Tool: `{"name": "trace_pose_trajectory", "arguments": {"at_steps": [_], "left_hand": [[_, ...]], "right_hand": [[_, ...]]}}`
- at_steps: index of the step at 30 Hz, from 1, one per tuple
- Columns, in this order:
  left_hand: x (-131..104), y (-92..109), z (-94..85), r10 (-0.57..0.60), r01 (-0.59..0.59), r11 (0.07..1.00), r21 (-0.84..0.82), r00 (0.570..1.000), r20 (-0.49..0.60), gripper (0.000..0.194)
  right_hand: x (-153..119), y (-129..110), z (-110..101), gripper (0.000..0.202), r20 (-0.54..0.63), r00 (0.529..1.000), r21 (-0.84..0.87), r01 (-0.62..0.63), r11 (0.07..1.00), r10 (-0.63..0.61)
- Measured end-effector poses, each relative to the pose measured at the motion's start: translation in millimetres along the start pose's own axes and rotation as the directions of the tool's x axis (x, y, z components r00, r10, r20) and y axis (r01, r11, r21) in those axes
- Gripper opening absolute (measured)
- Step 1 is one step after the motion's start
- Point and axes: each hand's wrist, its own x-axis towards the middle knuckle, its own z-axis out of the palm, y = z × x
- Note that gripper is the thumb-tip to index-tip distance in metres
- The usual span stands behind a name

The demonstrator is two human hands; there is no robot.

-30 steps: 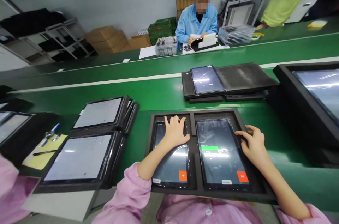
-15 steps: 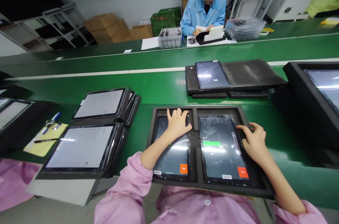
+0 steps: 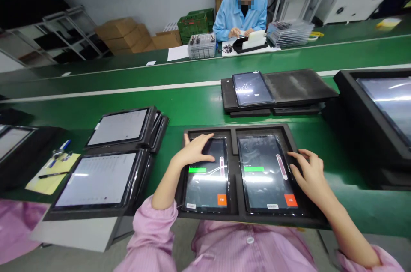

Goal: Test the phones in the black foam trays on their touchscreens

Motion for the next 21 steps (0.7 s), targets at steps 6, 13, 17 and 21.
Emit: {"name": "trace_pose_trajectory", "arguments": {"at_steps": [6, 13, 17, 21], "left_hand": [[-25, -36, 11.4, -0.06, 0.054, 0.998, -0.035, 0.982, -0.177, 0.068], [-24, -19, 32.4, 0.124, -0.081, 0.975, 0.206, 0.971, -0.204, 0.08], [-23, -13, 28.9, 0.103, -0.063, 0.976, 0.209, 0.977, -0.184, 0.092], [-23, 4, 30.7, 0.086, -0.039, 0.967, 0.252, 0.981, -0.175, 0.103]], "right_hand": [[-14, -26, -17, 0.025, -0.043, 0.983, 0.069, 0.18, 0.981, -0.177], [-12, -28, -15, 0.026, 0.006, 0.947, 0.043, 0.319, 0.947, -0.32], [-13, -30, -15, 0.034, 0.082, 0.93, -0.049, 0.363, 0.93, -0.359], [-13, -31, -15, 0.038, 0.102, 0.923, -0.074, 0.38, 0.922, -0.372]]}}
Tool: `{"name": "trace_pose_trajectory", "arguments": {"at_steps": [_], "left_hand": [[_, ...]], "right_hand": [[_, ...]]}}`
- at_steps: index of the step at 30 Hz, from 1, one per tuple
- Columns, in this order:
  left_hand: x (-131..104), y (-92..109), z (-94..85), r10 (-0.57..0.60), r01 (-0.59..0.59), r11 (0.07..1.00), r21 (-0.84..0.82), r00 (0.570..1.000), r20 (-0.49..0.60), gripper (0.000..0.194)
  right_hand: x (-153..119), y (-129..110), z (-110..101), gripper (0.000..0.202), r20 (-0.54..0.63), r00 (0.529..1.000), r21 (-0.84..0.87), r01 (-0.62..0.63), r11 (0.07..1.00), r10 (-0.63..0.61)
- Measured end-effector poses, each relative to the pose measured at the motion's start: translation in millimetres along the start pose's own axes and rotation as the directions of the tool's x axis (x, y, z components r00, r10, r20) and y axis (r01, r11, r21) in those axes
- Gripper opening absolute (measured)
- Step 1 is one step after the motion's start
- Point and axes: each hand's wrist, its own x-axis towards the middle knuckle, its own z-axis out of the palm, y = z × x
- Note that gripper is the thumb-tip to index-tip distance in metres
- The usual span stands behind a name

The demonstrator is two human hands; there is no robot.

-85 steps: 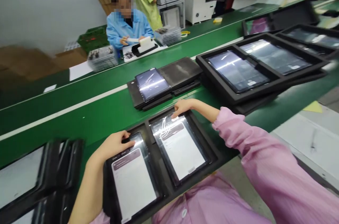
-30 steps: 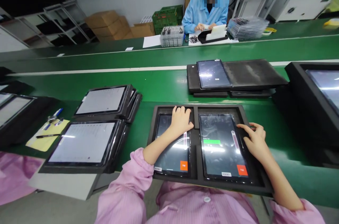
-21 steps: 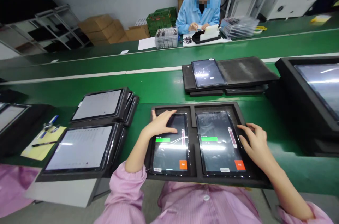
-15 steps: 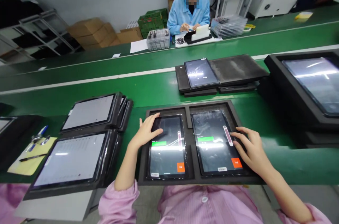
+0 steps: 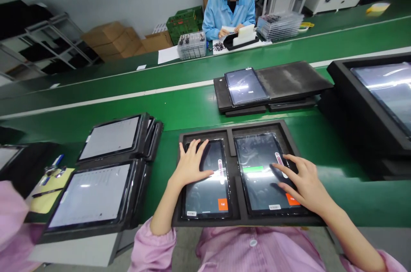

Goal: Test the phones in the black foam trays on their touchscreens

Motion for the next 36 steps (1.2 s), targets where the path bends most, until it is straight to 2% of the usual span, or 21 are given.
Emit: {"name": "trace_pose_trajectory", "arguments": {"at_steps": [3, 5, 7, 9, 10, 12, 16, 18, 21, 23, 25, 27, 30, 33, 36], "left_hand": [[0, 7, -1.2, -0.015, 0.014, 0.999, 0.037, 1.0, 0.021, 0.107], [-1, 3, -3.1, -0.008, 0.008, 1.0, 0.014, 0.999, 0.034, 0.105], [-4, -8, -5.7, -0.023, 0.023, 0.999, -0.036, 1.0, 0.018, 0.089], [-8, -23, -7.7, -0.101, 0.098, 0.994, -0.051, 0.993, -0.061, 0.064], [-10, -30, -8.0, -0.148, 0.144, 0.989, -0.041, 0.983, -0.112, 0.058], [-13, -43, -7.1, -0.2, 0.201, 0.979, -0.013, 0.963, -0.18, 0.061], [-12, -55, -3.0, -0.166, 0.165, 0.986, -0.019, 0.979, -0.118, 0.071], [-10, -56, -2.6, -0.165, 0.163, 0.986, -0.03, 0.982, -0.095, 0.07], [-4, -50, -5.4, -0.176, 0.176, 0.984, -0.004, 0.98, -0.096, 0.057], [2, -41, -8.2, -0.17, 0.176, 0.983, 0.051, 0.979, -0.11, 0.046], [10, -27, -10.2, -0.135, 0.15, 0.982, 0.112, 0.983, -0.126, 0.042], [20, -10, -10.3, -0.052, 0.067, 0.989, 0.131, 0.992, -0.117, 0.048], [31, 13, -6.3, 0.111, -0.108, 0.99, 0.086, 0.993, -0.032, 0.063], [34, 26, 0.3, 0.175, -0.176, 0.982, 0.067, 0.984, 0.026, 0.065], [33, 31, 5.2, 0.171, -0.172, 0.981, 0.086, 0.985, 0.022, 0.067]], "right_hand": [[-1, 0, 0, 0.039, -0.013, 1.0, 0.0, -0.01, 1.0, 0.01], [-1, 0, 0, 0.04, -0.011, 1.0, 0.0, -0.008, 1.0, 0.008], [-1, 0, 1, 0.041, 0.004, 1.0, -0.003, 0.0, 1.0, 0.0], [0, 1, 1, 0.039, 0.018, 1.0, -0.009, 0.01, 1.0, -0.01], [0, 2, 1, 0.038, 0.021, 1.0, -0.012, 0.014, 1.0, -0.014], [0, 3, 0, 0.037, 0.005, 1.0, -0.02, 0.005, 1.0, -0.005], [1, -5, -3, 0.037, -0.044, 0.998, -0.039, -0.043, 0.998, 0.041], [5, -19, -1, 0.035, -0.003, 1.0, -0.029, 0.004, 1.0, -0.004], [16, -48, 8, 0.036, 0.079, 0.989, 0.027, 0.121, 0.992, -0.123], [21, -63, 15, 0.04, 0.09, 0.985, 0.065, 0.142, 0.988, -0.148], [22, -67, 19, 0.038, 0.111, 0.984, 0.072, 0.13, 0.989, -0.138], [19, -58, 16, 0.031, 0.154, 0.98, 0.051, 0.117, 0.992, -0.123], [16, -21, 7, 0.025, 0.175, 0.982, 0.039, 0.064, 0.997, -0.07], [22, 23, 11, 0.035, 0.071, 0.985, 0.013, -0.156, 0.988, 0.155], [35, 51, 33, 0.037, -0.053, 0.921, -0.02, -0.389, 0.921, 0.387]]}}
